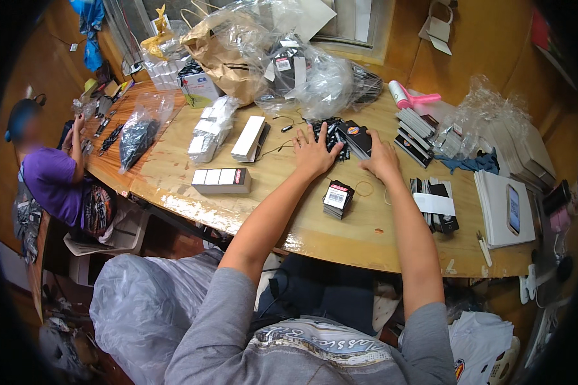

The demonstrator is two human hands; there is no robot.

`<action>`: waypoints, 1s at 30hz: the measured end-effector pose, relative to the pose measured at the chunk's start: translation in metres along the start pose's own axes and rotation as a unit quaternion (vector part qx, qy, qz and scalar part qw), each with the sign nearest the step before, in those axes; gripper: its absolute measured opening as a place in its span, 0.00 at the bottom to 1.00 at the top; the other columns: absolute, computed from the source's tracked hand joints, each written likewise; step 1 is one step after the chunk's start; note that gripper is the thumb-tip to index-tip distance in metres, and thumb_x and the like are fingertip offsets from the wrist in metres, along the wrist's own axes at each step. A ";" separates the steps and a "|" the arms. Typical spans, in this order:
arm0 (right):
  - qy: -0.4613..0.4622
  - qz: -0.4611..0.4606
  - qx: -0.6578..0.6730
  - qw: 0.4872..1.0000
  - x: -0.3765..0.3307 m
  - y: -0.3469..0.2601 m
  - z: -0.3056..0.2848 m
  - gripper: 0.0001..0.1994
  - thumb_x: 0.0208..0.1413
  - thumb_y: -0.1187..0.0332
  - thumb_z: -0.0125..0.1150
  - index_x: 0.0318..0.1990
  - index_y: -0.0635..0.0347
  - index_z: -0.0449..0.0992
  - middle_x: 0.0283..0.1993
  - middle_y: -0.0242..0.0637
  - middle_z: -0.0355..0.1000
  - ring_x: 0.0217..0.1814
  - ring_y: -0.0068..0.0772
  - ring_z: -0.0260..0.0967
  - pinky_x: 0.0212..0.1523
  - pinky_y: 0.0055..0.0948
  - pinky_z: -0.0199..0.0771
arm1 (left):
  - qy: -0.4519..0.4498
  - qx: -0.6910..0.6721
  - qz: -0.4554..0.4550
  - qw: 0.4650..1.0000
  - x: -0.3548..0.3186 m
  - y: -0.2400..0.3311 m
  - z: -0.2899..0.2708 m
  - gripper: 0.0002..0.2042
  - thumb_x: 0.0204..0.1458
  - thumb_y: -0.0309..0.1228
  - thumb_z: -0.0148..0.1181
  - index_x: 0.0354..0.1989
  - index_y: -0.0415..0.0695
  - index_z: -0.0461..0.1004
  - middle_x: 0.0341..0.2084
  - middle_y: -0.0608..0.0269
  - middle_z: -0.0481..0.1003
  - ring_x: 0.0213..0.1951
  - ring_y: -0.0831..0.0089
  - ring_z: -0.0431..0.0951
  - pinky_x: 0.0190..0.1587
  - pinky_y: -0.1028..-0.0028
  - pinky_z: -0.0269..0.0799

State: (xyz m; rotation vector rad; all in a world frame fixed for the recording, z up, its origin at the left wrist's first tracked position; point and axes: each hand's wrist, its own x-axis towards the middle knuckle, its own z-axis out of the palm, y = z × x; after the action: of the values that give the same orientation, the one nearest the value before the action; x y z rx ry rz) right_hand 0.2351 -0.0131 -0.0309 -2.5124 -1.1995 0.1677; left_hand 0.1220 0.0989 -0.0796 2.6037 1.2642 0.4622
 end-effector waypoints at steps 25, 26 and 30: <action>-0.124 -0.116 0.372 0.913 -0.082 -0.051 -0.121 0.30 0.34 0.68 0.62 0.48 0.54 0.56 0.33 0.38 0.63 0.30 0.23 0.61 0.28 0.19 0.63 | -0.104 -0.473 0.152 0.861 -0.099 -0.065 -0.143 0.25 0.47 0.33 0.52 0.53 0.45 0.51 0.46 0.61 0.63 0.49 0.71 0.61 0.52 0.70 0.53; -0.133 -0.149 0.393 0.897 -0.086 -0.062 -0.113 0.31 0.34 0.66 0.63 0.49 0.55 0.56 0.34 0.38 0.63 0.31 0.24 0.62 0.29 0.19 0.63 | -0.058 -0.382 0.173 0.906 -0.108 -0.074 -0.164 0.27 0.43 0.31 0.56 0.52 0.43 0.53 0.44 0.59 0.64 0.48 0.70 0.62 0.50 0.71 0.55; -0.197 -0.169 0.537 0.803 -0.105 -0.111 -0.066 0.33 0.35 0.63 0.64 0.49 0.57 0.53 0.38 0.41 0.64 0.35 0.29 0.64 0.32 0.24 0.66 | 0.001 -0.128 0.183 0.975 -0.110 -0.155 -0.197 0.38 0.28 0.32 0.67 0.52 0.41 0.54 0.44 0.54 0.64 0.49 0.63 0.62 0.51 0.69 0.56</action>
State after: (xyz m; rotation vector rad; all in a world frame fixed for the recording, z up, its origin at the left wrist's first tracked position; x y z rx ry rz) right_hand 0.1041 -0.0465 0.0657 -1.2683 -1.1684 0.9968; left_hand -0.1268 0.1164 0.0336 2.6067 0.6663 0.6405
